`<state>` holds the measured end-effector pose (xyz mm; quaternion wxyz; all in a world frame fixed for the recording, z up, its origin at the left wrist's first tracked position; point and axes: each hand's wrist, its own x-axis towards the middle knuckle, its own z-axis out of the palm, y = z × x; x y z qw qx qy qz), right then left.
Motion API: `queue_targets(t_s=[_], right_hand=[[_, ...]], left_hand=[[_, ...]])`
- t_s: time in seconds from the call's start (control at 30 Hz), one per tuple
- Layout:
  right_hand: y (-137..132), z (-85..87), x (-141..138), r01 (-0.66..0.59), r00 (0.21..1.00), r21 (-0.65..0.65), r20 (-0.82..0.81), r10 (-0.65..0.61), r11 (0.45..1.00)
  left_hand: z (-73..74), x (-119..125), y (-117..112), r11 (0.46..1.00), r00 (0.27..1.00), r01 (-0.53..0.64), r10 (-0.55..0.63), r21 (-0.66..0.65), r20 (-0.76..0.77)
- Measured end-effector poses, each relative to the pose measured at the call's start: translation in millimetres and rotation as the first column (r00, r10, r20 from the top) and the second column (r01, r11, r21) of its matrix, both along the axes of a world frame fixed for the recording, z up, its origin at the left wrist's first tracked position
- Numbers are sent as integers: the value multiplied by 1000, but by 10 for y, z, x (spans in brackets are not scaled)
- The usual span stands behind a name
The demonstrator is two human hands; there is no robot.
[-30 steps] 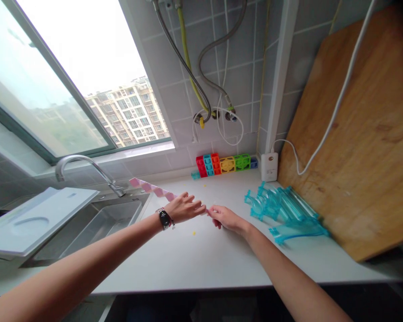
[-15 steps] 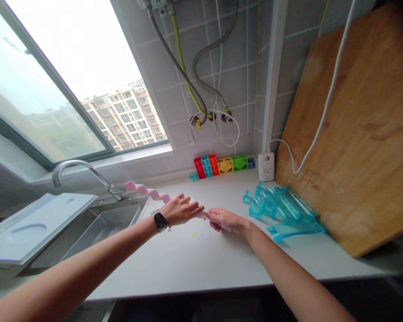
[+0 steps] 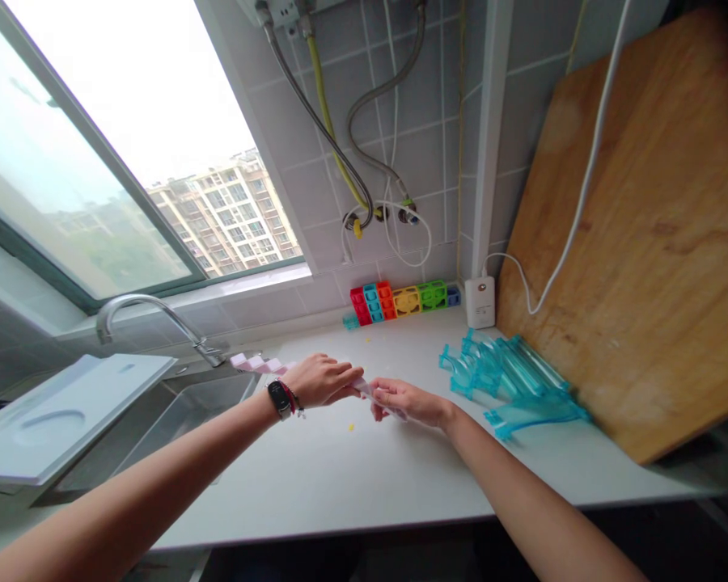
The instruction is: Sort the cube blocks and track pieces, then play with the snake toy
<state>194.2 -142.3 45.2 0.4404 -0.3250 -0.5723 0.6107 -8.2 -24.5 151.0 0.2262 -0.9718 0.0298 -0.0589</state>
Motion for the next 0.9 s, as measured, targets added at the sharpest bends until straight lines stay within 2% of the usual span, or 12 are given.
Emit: queue_targets(t_s=[0.27, 0.57, 0.7, 0.9], right_hand=[[37, -36, -62, -49, 998, -42, -39, 47, 998], [166, -172, -73, 109, 994, 67, -16, -108, 992], [209, -255, -84, 187, 977, 116, 85, -197, 976], [191, -263, -101, 310, 889, 177, 294, -351, 934]], left_hand=[[-86, 67, -30, 994, 995, 78, -73, 77, -63], [-35, 184, 12, 996, 986, -51, 63, 76, -157], [-44, 223, 12, 991, 972, -97, 113, 88, -205], [-104, 270, -23, 974, 943, -198, 219, 107, -249]])
